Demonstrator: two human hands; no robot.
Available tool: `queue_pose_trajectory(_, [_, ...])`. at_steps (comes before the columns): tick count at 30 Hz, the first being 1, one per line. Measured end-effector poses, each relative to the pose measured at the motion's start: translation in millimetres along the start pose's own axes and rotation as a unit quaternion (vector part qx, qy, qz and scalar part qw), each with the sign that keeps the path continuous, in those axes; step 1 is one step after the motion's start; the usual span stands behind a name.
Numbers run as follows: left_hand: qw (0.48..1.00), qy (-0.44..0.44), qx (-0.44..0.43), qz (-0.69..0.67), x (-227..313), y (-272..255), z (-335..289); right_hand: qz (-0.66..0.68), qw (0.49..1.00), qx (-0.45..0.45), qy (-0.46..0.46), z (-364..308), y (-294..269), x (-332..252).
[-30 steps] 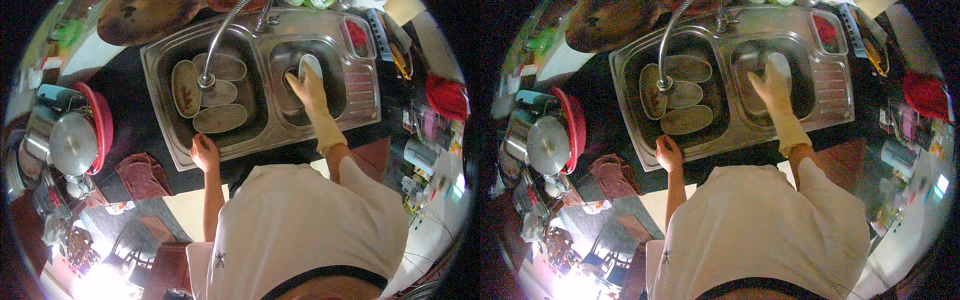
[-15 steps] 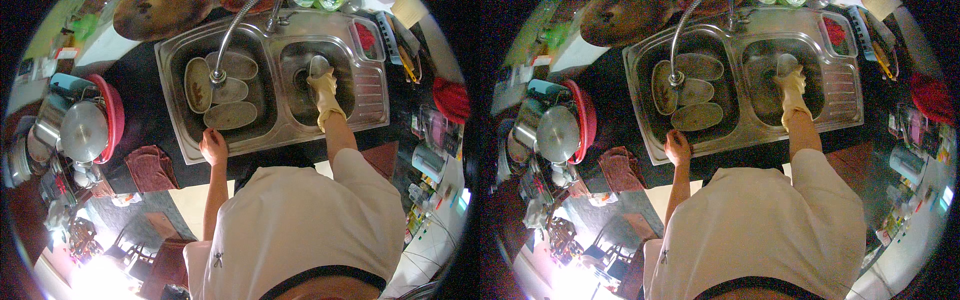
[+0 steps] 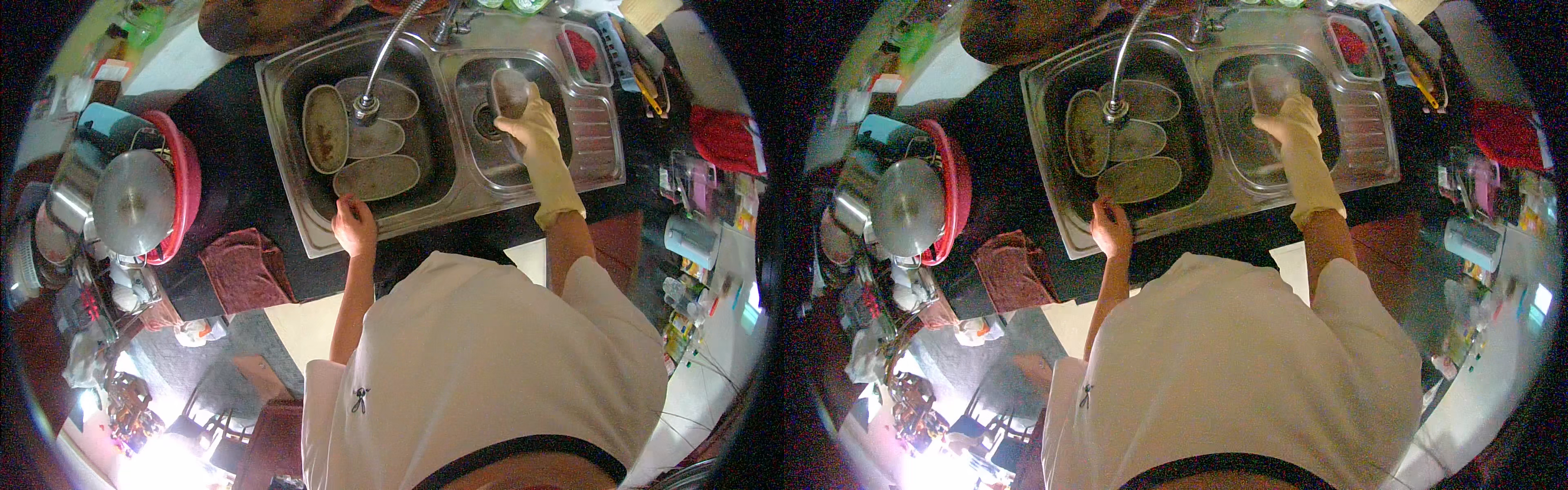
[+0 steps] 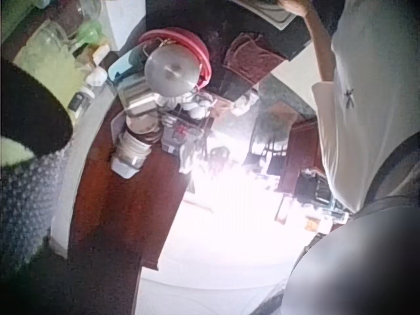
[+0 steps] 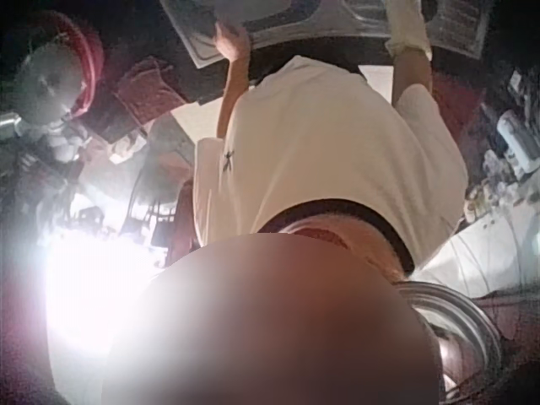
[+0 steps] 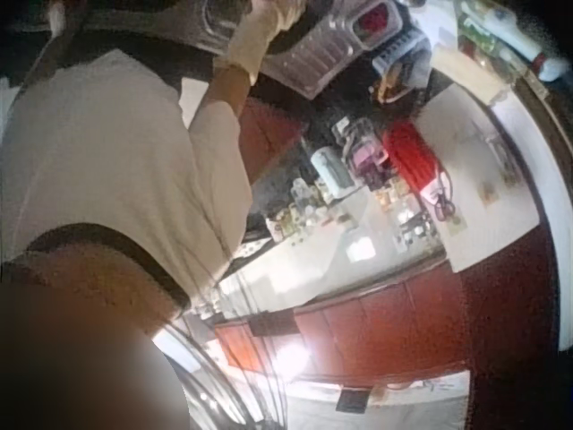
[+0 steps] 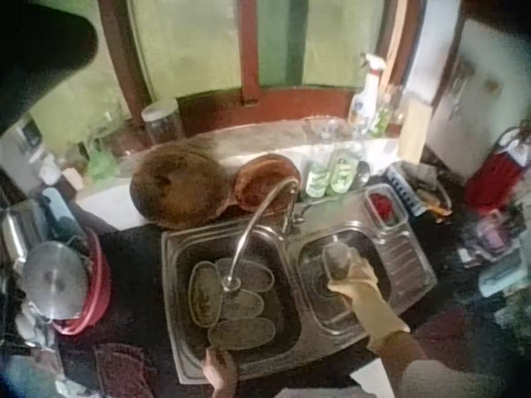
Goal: The person washes dishes by hand in a sink. They scrub a bowl, a plate, and a plastic container using a sponge and rinse them under running water.
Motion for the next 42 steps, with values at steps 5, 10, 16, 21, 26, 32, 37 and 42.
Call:
queue_pose_trajectory(5, [0.996, 0.019, -0.006, -0.087, 3.2, -3.2, 2.6, 0.010, 0.996, 0.013, -0.090, -33.6, -22.9, -37.6])
queue_pose_trajectory(10, [0.981, 0.032, -0.017, -0.188, 0.6, -14.1, 7.7, 0.039, 0.986, 0.034, -0.160, -70.3, -17.2, -80.0])
queue_pose_trajectory(16, [0.984, 0.142, -0.042, -0.096, 6.3, -41.9, 21.3, 0.052, 0.985, 0.011, -0.166, -104.7, -2.3, -128.6])
queue_pose_trajectory(21, [0.985, 0.115, -0.051, -0.121, -12.8, -51.8, 30.4, 0.058, 0.988, -0.051, -0.135, -110.1, 22.5, -167.2])
queue_pose_trajectory(26, [0.982, 0.122, -0.082, -0.119, -15.0, -51.6, 32.6, 0.041, 0.997, -0.030, -0.059, -96.9, 61.2, -187.1])
queue_pose_trajectory(32, [0.974, 0.154, -0.103, -0.134, -9.3, -48.5, 36.6, 0.097, 0.992, -0.085, -0.001, -79.2, 112.4, -204.0])
queue_pose_trajectory(37, [0.973, 0.113, -0.141, -0.145, -8.6, -37.4, 52.9, 0.058, 0.989, -0.122, 0.054, -84.7, 133.3, -216.3])
queue_pose_trajectory(42, [0.957, 0.129, -0.197, -0.168, 37.5, -7.1, 98.9, 0.104, 0.994, -0.005, 0.020, -84.7, 124.1, -206.0])
Point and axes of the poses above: each hand's wrist, its own z-axis towards the middle knuckle, its own y-axis out of the palm, x = y × z, the point moved 9 cm from there along z, towards the middle knuckle, and after that the axes turned 10 degrees about -z, right-handed, at the moved point
